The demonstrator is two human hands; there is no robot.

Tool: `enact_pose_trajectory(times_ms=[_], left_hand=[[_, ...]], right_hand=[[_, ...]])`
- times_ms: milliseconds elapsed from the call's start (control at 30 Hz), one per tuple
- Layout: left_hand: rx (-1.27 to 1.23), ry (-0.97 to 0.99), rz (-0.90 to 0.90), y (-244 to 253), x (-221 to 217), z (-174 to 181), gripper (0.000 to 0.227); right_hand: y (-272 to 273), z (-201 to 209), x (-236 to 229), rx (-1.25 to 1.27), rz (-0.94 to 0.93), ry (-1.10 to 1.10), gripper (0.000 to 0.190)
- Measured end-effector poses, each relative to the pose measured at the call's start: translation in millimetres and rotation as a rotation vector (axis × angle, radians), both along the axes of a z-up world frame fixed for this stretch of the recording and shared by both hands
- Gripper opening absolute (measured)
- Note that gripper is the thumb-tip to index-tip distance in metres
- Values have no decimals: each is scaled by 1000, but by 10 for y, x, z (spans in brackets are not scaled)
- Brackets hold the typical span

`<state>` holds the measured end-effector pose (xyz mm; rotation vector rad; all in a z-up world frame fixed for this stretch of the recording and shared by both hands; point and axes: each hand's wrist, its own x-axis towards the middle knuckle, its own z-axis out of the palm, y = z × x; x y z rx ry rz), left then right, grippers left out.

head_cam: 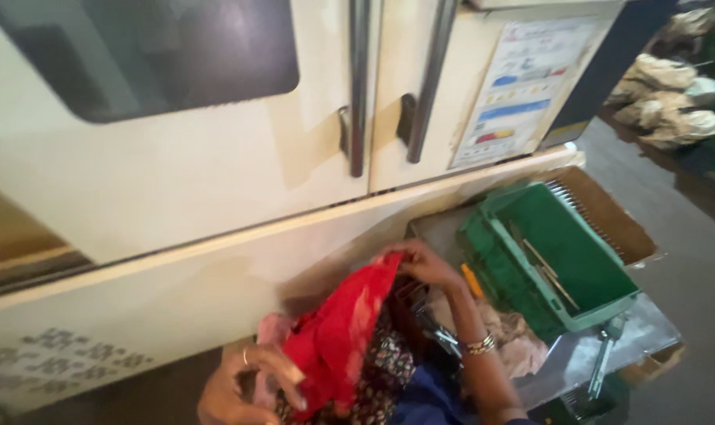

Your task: The person repeatedly opens a machine door, removes small metal rods, wipes them with a cloth, and uses a yellow-handled tool to clean the interior of the rods. The person then places the rods back into the machine and closes the door.

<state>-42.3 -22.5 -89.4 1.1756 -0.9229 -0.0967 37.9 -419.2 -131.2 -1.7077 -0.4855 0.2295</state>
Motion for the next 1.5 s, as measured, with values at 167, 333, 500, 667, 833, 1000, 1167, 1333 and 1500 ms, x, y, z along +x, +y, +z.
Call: enact_pose_trajectory(times_ms=[167,333,500,667,833,1000,1167,1333,1500], left_hand=[[132,366,140,-561,564,-337,94],[214,438,-450,-965,694,-637,92],[423,235,-318,-1009,757,-704,71],[759,100,244,-984,913,-254,32],[135,-39,664,-991,1573,767,35],[-67,-60,294,-1828,2438,1377,38],[-273,-82,115,-2221,3116,1152,38],[-226,-254,293,-2289,3623,782,38],[-396,-47,172,-2431,3734,652,42]], right_hand=[[622,663,-412,-246,444,-452,50],[754,1105,-615,-353,383,-633,37],[559,1118,-619,-226,205,-687,26],[397,985,-640,-284,-199,-784,24],[-24,879,-777,-283,-649,-666,25],[-603,584,-1149,-628,-956,-535,17],[-1363,346,-1269,-566,-1304,-320,5],[-1766,210,-1204,-904,-1504,-513,7],[-1935,45,-1825,-756,-1834,-385,13]])
